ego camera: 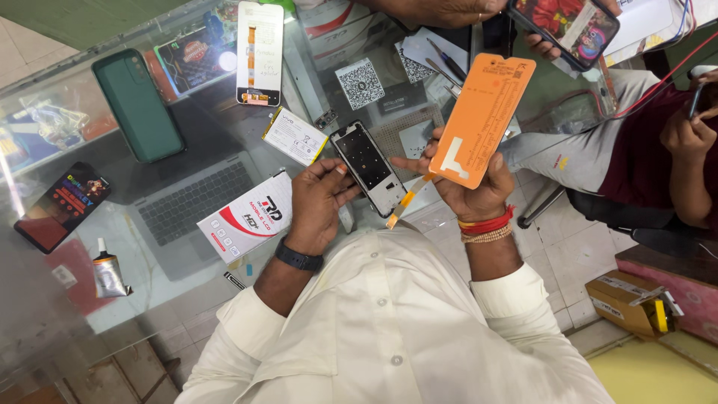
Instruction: The person applies adhesive to a phone frame, then handles a phone screen and battery. They peel protective film from the battery, connect the ribbon cable, and assemble the screen and battery into the phone chassis.
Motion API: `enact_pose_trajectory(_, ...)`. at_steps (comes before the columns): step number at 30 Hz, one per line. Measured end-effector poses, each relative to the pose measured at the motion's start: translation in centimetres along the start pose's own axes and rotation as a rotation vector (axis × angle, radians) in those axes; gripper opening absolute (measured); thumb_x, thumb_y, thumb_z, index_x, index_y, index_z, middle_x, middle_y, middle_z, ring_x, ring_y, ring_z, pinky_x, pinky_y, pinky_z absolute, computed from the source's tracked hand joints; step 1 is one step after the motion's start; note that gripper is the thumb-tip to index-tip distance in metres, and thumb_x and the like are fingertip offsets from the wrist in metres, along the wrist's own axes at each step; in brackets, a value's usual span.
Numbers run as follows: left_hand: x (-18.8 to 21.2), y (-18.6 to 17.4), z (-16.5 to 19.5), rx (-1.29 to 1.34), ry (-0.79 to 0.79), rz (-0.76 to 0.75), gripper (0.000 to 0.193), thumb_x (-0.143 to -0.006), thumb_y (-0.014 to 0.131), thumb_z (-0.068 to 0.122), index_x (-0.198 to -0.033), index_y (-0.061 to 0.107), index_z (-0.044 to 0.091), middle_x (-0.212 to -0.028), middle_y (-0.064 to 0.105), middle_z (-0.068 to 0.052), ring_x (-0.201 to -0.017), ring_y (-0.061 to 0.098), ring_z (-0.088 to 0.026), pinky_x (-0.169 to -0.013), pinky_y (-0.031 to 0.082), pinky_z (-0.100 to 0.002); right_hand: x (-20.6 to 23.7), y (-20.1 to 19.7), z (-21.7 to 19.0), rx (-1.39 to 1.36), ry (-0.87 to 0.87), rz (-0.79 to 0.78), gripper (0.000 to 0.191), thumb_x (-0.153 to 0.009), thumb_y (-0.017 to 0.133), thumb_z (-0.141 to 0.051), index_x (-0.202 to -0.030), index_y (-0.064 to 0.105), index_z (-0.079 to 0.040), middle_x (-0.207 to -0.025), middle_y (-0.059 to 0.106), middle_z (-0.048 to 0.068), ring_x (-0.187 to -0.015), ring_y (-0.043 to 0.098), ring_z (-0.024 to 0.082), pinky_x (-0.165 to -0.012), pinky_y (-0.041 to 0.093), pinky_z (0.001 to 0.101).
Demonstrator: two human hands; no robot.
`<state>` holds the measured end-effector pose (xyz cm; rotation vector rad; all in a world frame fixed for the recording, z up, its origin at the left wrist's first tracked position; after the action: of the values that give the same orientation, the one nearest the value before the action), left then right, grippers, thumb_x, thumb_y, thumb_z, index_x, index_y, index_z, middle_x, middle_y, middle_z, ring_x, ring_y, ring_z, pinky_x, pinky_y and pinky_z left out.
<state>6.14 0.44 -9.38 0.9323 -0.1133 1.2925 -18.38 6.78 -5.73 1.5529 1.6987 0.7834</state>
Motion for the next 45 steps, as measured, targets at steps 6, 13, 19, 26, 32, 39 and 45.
enact_pose_trajectory(6,0.2,0.1,0.2,0.036,0.0,-0.021,0.011,-0.1,0.06,0.004,-0.11,0.06,-0.002,-0.105,0.072,-0.014,-0.092,0.074,-0.025,-0.086,0.063,-0.042,-0.8,1.9,1.6,-0.029,0.036,-0.021,0.081,-0.095,0.07,-0.053,-0.148,0.05,0.006,-0.122,0.069,0.019,-0.115,0.069,0.03,-0.124,0.027,0.0773)
enact_pose_trajectory(13,0.4,0.5,0.6,0.053,-0.013,-0.048,0.009,-0.101,0.058,0.005,-0.109,0.058,0.002,-0.105,0.071,-0.014,-0.094,0.074,-0.025,-0.085,0.063,-0.042,-1.7,3.3,2.3,0.021,0.059,-0.029,0.082,-0.097,0.07,-0.051,-0.148,0.048,0.009,-0.121,0.069,0.02,-0.115,0.069,0.032,-0.126,0.025,0.0766)
enact_pose_trajectory(19,0.5,0.3,0.6,0.109,0.018,-0.157,0.007,-0.104,0.056,0.008,-0.11,0.055,0.005,-0.105,0.071,-0.013,-0.093,0.074,-0.025,-0.081,0.063,-0.042,-2.2,4.3,2.3,0.021,0.06,-0.044,0.078,-0.097,0.071,-0.047,-0.146,0.048,0.009,-0.126,0.067,0.021,-0.116,0.068,0.032,-0.126,0.026,0.0772)
enact_pose_trajectory(26,1.1,0.1,1.4,0.239,0.101,-0.256,0.009,-0.109,0.055,0.011,-0.117,0.056,0.006,-0.11,0.068,-0.012,-0.098,0.069,-0.022,-0.074,0.056,-0.04,-3.3,5.9,2.2,0.041,0.052,-0.137,0.079,-0.098,0.071,-0.046,-0.148,0.047,0.011,-0.123,0.066,0.024,-0.113,0.069,0.035,-0.126,0.026,0.075)
enact_pose_trajectory(32,1.7,0.7,2.6,0.373,0.188,-0.364,0.011,-0.109,0.05,0.013,-0.117,0.052,0.005,-0.114,0.07,-0.02,-0.111,0.069,-0.028,-0.101,0.056,-0.049,-4.0,6.9,2.4,0.107,0.099,-0.081,0.086,-0.095,0.072,-0.046,-0.149,0.044,0.015,-0.128,0.065,0.028,-0.118,0.067,0.041,-0.107,0.05,0.0546)
enact_pose_trajectory(39,1.7,0.5,3.0,0.465,0.244,-0.425,0.016,-0.112,0.047,0.012,-0.125,0.05,0.004,-0.118,0.067,-0.022,-0.114,0.067,-0.031,-0.106,0.055,-0.051,-4.6,7.7,3.4,0.087,0.074,-0.112,0.08,-0.097,0.073,-0.041,-0.149,0.042,0.011,-0.136,0.059,0.028,-0.122,0.065,0.038,-0.108,0.055,0.0527)
enact_pose_trajectory(45,1.6,0.6,3.1,0.472,0.263,-0.427,0.022,-0.113,0.044,0.018,-0.13,0.048,0.005,-0.131,0.062,-0.016,-0.126,0.061,-0.025,-0.114,0.05,-0.045,-4.7,8.2,3.8,0.097,0.068,-0.112,0.08,-0.096,0.074,-0.041,-0.148,0.043,0.011,-0.134,0.06,0.027,-0.12,0.065,0.037,-0.108,0.055,0.0532)
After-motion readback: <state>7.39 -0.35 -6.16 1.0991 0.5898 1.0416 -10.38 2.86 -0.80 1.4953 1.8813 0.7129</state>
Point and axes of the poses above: each hand's wrist, its own x-axis away from the middle knuckle, its own y-axis out of the palm, z = x × y, the point moved 1 cm from there along -x, towards the middle knuckle
